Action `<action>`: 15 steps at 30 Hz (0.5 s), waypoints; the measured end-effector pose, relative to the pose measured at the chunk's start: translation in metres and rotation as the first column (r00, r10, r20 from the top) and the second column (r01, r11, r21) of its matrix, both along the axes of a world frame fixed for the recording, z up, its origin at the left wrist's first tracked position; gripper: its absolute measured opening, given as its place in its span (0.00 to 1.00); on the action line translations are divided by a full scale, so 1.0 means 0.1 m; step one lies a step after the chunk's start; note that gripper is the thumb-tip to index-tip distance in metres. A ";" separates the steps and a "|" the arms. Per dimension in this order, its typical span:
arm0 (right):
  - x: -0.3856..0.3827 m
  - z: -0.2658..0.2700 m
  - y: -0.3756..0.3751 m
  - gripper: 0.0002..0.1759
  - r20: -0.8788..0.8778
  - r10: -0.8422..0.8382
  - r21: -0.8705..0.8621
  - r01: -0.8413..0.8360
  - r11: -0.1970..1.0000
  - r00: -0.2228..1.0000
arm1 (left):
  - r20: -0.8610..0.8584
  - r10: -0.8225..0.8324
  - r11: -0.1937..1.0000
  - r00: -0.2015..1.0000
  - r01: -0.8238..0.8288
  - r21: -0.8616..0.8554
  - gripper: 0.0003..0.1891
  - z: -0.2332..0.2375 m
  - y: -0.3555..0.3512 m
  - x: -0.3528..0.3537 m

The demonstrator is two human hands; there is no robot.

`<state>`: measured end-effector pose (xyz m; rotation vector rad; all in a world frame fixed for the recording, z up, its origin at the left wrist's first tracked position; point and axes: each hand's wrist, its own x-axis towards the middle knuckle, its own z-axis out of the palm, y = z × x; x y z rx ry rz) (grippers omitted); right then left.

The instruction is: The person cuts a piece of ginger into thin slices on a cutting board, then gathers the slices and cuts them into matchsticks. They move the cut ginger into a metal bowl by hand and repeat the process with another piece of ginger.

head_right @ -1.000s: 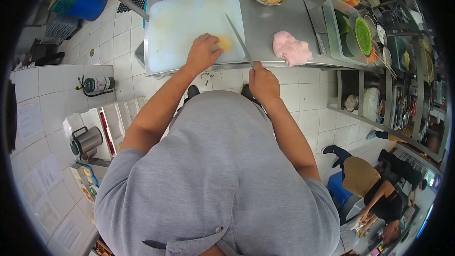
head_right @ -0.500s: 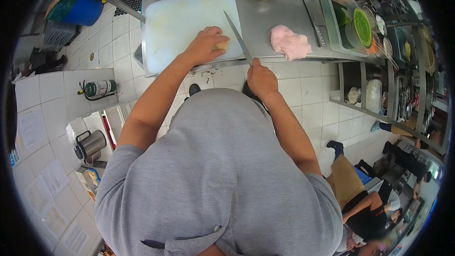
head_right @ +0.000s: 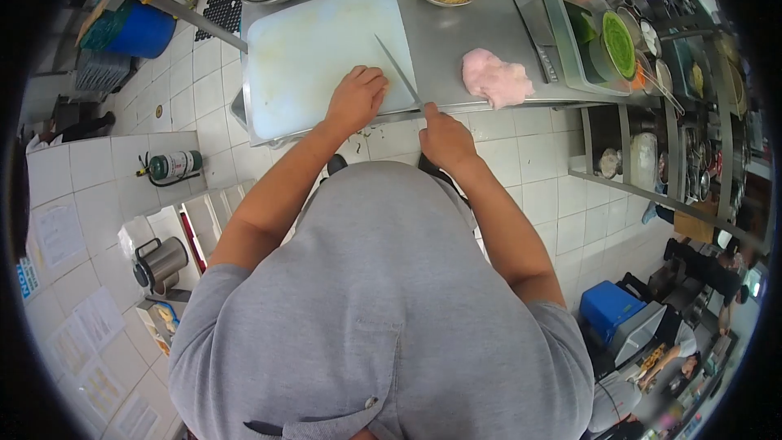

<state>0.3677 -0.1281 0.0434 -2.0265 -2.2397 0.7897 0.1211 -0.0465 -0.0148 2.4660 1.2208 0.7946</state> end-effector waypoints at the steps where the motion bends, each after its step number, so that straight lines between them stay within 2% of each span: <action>1: -0.02 0.00 -0.02 0.17 -0.007 0.024 -0.099 -0.024 0.995 1.000 | -0.012 0.004 1.000 1.000 -0.004 0.000 0.07 0.01 -0.03 -0.01; 3: -0.09 0.05 0.02 0.17 0.037 0.011 -0.101 -0.007 0.995 0.999 | -0.029 -0.007 1.000 1.000 0.007 0.010 0.06 0.03 -0.01 -0.03; 9: -0.28 0.27 0.16 0.14 0.154 0.043 -0.144 -0.021 0.989 0.987 | 0.079 -0.022 0.999 0.997 0.025 -0.041 0.09 0.01 -0.02 -0.01; 15: -0.20 0.40 0.19 0.13 0.148 0.110 -0.140 -0.089 0.986 0.983 | 0.140 0.109 0.993 0.984 -0.103 -0.053 0.08 -0.03 -0.07 0.09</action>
